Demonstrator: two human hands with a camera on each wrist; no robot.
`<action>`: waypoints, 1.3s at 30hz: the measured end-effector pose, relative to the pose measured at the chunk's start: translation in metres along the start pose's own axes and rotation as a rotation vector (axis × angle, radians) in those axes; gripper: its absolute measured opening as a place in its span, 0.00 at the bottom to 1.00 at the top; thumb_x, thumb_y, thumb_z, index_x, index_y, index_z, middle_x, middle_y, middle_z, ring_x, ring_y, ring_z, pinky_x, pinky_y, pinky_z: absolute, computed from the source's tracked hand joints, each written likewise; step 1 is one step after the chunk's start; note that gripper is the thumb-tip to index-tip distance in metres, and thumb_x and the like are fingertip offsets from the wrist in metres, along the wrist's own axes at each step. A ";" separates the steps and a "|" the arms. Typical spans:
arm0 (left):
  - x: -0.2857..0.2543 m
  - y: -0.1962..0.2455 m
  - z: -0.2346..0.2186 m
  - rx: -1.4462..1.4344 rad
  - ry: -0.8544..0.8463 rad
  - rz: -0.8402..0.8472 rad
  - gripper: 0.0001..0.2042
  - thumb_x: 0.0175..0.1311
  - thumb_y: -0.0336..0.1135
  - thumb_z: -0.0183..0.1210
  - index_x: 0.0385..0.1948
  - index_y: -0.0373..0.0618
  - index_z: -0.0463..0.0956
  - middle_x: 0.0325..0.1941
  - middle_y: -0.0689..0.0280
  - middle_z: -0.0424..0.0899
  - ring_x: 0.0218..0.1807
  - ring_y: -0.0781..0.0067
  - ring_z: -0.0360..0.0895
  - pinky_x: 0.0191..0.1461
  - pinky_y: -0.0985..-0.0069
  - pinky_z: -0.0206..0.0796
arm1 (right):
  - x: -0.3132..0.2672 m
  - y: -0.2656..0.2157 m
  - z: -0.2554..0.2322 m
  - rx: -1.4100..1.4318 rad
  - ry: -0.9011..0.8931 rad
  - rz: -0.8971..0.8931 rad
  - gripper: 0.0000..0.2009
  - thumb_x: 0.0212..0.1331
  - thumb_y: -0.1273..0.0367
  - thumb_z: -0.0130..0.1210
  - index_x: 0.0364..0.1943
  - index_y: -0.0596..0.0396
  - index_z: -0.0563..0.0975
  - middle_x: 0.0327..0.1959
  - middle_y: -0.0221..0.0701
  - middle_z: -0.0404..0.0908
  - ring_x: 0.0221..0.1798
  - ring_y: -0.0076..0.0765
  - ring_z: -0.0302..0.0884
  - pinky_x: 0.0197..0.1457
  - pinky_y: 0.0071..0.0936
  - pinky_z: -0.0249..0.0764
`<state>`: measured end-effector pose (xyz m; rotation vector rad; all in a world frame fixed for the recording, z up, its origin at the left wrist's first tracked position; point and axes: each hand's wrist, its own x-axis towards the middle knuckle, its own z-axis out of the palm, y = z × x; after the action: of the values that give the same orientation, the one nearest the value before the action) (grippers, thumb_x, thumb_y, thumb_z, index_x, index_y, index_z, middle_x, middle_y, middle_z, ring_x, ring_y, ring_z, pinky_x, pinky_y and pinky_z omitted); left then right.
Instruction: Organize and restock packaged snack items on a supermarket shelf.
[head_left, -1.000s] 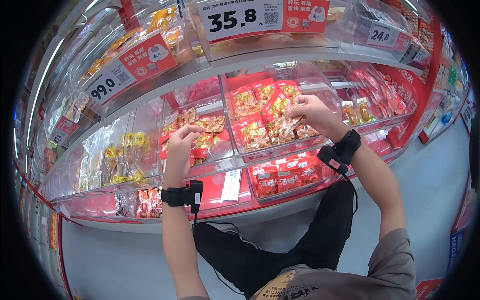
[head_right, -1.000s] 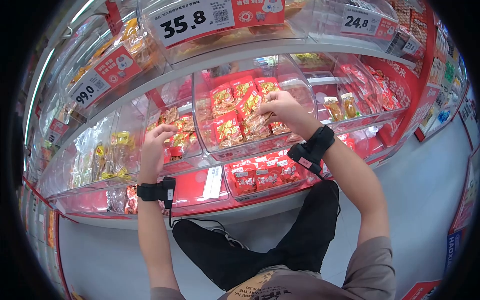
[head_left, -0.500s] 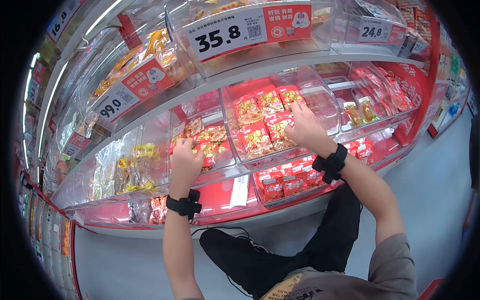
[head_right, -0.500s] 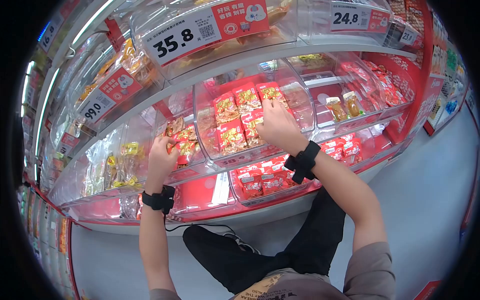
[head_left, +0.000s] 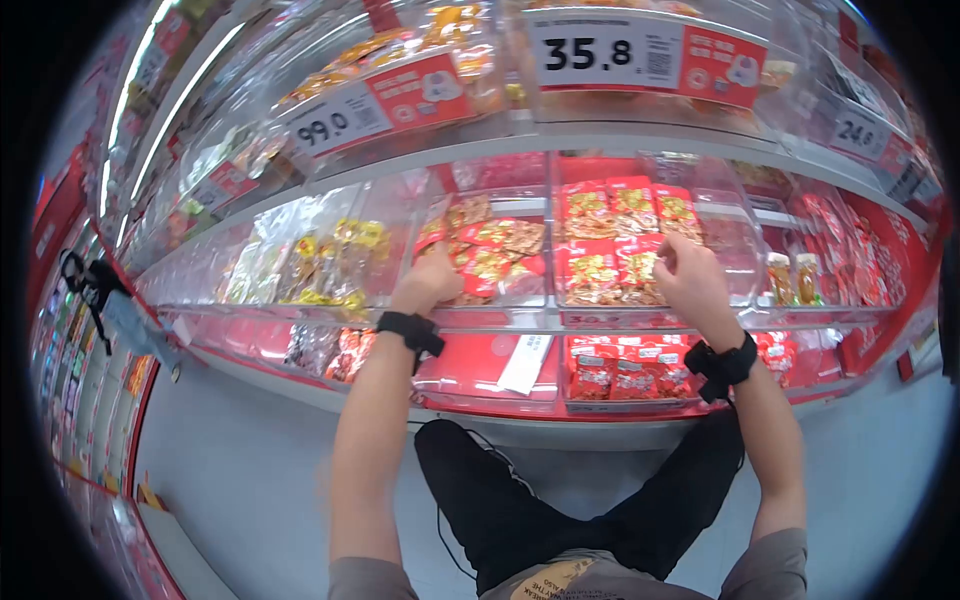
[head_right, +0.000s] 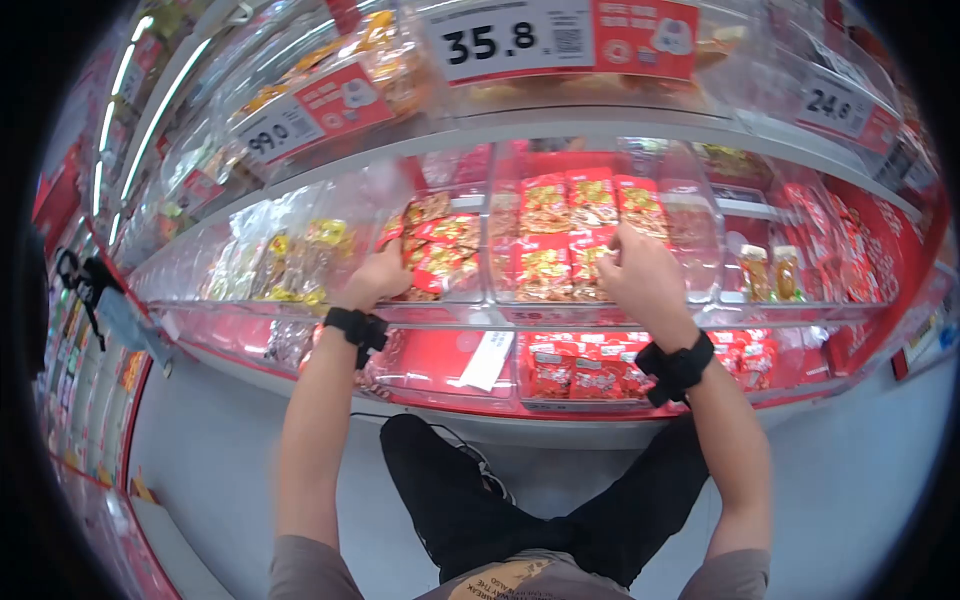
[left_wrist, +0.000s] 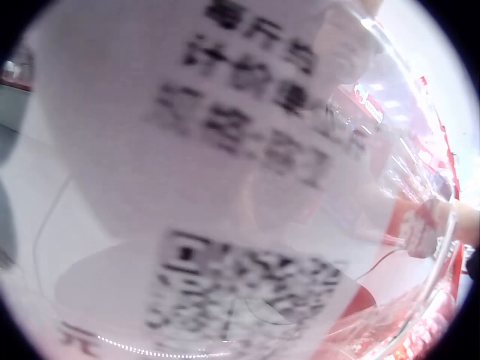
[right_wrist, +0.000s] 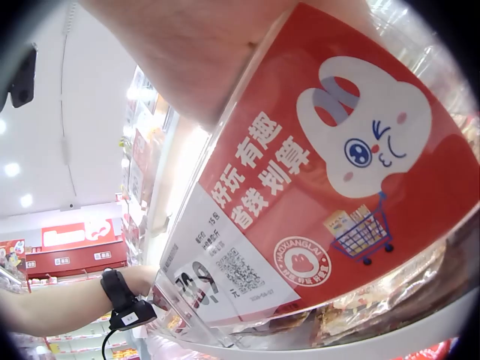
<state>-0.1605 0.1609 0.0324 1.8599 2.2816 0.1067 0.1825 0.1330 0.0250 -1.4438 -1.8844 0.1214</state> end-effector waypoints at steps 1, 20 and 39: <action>0.000 0.000 0.004 -0.005 0.077 0.003 0.28 0.53 0.36 0.54 0.56 0.33 0.59 0.49 0.41 0.75 0.53 0.45 0.74 0.57 0.61 0.66 | 0.001 0.000 0.000 0.027 -0.004 0.000 0.09 0.49 0.67 0.52 0.30 0.60 0.74 0.21 0.42 0.77 0.29 0.51 0.77 0.34 0.42 0.70; -0.045 -0.012 0.004 -0.517 0.966 0.460 0.09 0.57 0.22 0.44 0.32 0.39 0.76 0.28 0.58 0.77 0.32 0.60 0.76 0.37 0.67 0.66 | -0.002 0.001 0.001 0.038 0.064 -0.058 0.09 0.51 0.67 0.52 0.24 0.60 0.74 0.20 0.44 0.77 0.27 0.52 0.77 0.32 0.44 0.71; -0.077 -0.006 0.000 -0.966 1.178 0.469 0.09 0.57 0.17 0.47 0.30 0.35 0.77 0.29 0.63 0.80 0.34 0.72 0.76 0.40 0.77 0.67 | -0.037 -0.103 -0.005 0.409 0.177 -0.642 0.15 0.55 0.70 0.53 0.47 0.59 0.72 0.47 0.41 0.72 0.50 0.43 0.74 0.50 0.34 0.71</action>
<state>-0.1520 0.0846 0.0395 1.7820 1.4601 2.3491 0.1073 0.0624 0.0612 -0.5253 -1.9399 0.0598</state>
